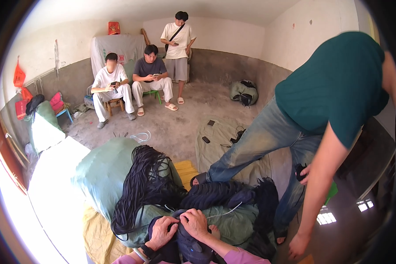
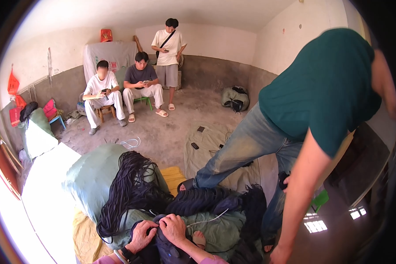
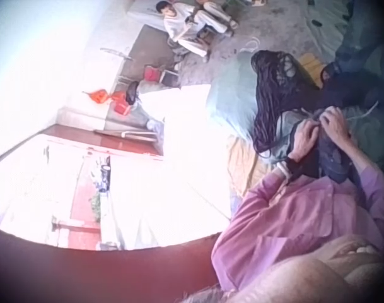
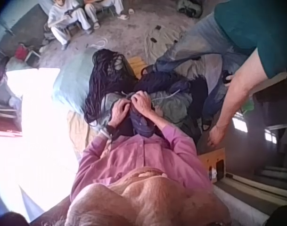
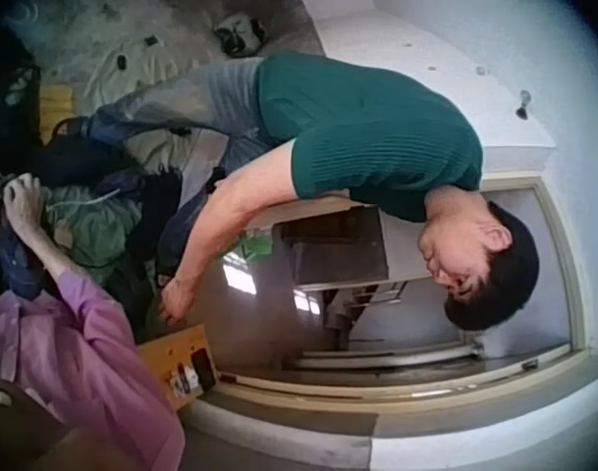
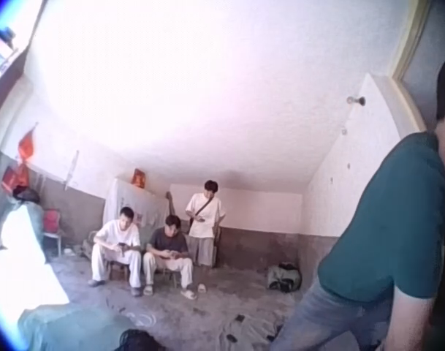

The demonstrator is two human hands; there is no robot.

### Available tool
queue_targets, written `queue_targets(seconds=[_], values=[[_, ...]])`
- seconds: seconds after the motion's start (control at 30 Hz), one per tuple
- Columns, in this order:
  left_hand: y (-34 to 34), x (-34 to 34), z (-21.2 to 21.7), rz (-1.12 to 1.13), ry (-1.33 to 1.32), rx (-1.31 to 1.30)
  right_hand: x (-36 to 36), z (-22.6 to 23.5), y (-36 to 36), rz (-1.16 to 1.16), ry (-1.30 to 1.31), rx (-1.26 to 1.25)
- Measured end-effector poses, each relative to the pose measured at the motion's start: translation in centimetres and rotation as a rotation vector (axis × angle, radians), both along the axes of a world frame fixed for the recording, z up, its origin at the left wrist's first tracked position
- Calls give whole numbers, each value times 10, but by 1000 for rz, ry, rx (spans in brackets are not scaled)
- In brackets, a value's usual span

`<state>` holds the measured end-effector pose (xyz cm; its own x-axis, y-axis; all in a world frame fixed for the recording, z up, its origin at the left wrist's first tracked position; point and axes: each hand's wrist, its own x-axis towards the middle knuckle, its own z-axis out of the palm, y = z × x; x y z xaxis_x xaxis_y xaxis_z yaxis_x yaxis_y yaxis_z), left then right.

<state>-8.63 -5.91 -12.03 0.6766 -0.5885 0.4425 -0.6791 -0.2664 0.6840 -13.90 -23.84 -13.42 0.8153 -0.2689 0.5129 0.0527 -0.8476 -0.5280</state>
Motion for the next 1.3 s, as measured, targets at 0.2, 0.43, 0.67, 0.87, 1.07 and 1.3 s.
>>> queue_targets(seconds=[0.2, 0.43, 0.67, 0.87, 1.07, 1.3], values=[[3, -3, 2, -5, 9, 9, -2, -1, 3, 2, -13, 23], [1, 0, -6, -21, 5, -9, -3, -5, 3, -27, -63, 26], [-2, 3, -2, 20, 56, -25, 8, -4, 4, -84, -28, 80], [-4, 0, -10, 4, 76, -16, 3, -9, 3, -78, -59, 132], [-2, -2, -9, 0, 73, -14, 3, -4, -6, -25, 22, 233], [-2, 0, -9, -5, 104, -24, 1, 3, -40, 132, 28, 538]])
